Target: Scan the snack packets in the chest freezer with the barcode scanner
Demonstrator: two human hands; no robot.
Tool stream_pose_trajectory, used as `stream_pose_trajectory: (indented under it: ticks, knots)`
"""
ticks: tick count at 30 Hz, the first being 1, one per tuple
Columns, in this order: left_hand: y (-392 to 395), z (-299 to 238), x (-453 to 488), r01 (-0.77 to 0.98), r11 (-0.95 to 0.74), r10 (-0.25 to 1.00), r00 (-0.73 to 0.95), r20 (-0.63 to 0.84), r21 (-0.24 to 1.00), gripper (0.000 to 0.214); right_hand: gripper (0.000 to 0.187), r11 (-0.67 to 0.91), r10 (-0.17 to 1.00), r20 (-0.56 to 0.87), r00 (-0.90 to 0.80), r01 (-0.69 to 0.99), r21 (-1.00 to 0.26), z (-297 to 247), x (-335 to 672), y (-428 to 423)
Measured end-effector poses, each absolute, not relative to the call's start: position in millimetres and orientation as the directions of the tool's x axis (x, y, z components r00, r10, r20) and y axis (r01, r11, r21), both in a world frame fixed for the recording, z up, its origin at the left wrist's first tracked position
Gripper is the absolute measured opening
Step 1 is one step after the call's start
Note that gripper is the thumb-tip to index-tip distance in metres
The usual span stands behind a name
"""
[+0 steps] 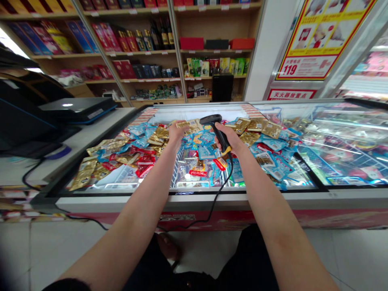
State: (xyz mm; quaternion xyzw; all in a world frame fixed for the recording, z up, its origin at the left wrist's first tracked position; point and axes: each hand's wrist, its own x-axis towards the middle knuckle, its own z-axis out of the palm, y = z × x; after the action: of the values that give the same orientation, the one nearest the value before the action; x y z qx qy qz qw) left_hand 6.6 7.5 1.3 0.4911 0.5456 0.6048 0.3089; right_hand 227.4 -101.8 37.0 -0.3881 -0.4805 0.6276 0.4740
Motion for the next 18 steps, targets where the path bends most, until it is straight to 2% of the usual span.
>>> stream_pose_trajectory:
  ticks: [4,8,13,16,18]
  knots:
    - [12.7,3.0,-8.6,0.193,-0.275,0.869,-0.369,0.329,0.942,0.036,0.034,-0.072,0.976,-0.022,-0.216,-0.225,-0.972,38.4,225.9,-102.6]
    - [14.3,9.2,-34.8,0.258,-0.253,0.810,-0.471,0.350,0.932,0.028,0.037,-0.053,0.981,-0.006,-0.193,-0.238,-0.970,38.4,225.6,-102.2]
    - [-4.7,23.5,-67.2,0.462,-0.136,0.717,-0.565,0.409,0.876,0.027,0.038,-0.047,0.983,-0.003,-0.182,-0.238,-0.970,38.2,225.8,-102.0]
    - [-23.2,28.6,-75.2,0.634,0.013,0.713,-0.548,0.438,0.773,0.039,0.038,-0.049,0.986,-0.010,-0.167,-0.233,-0.971,39.0,225.0,-103.5]
    - [-32.3,28.6,-75.2,0.734,0.118,0.752,-0.505,0.423,0.668,0.037,0.039,-0.044,0.987,-0.006,-0.162,-0.229,-0.972,39.2,224.6,-104.0]
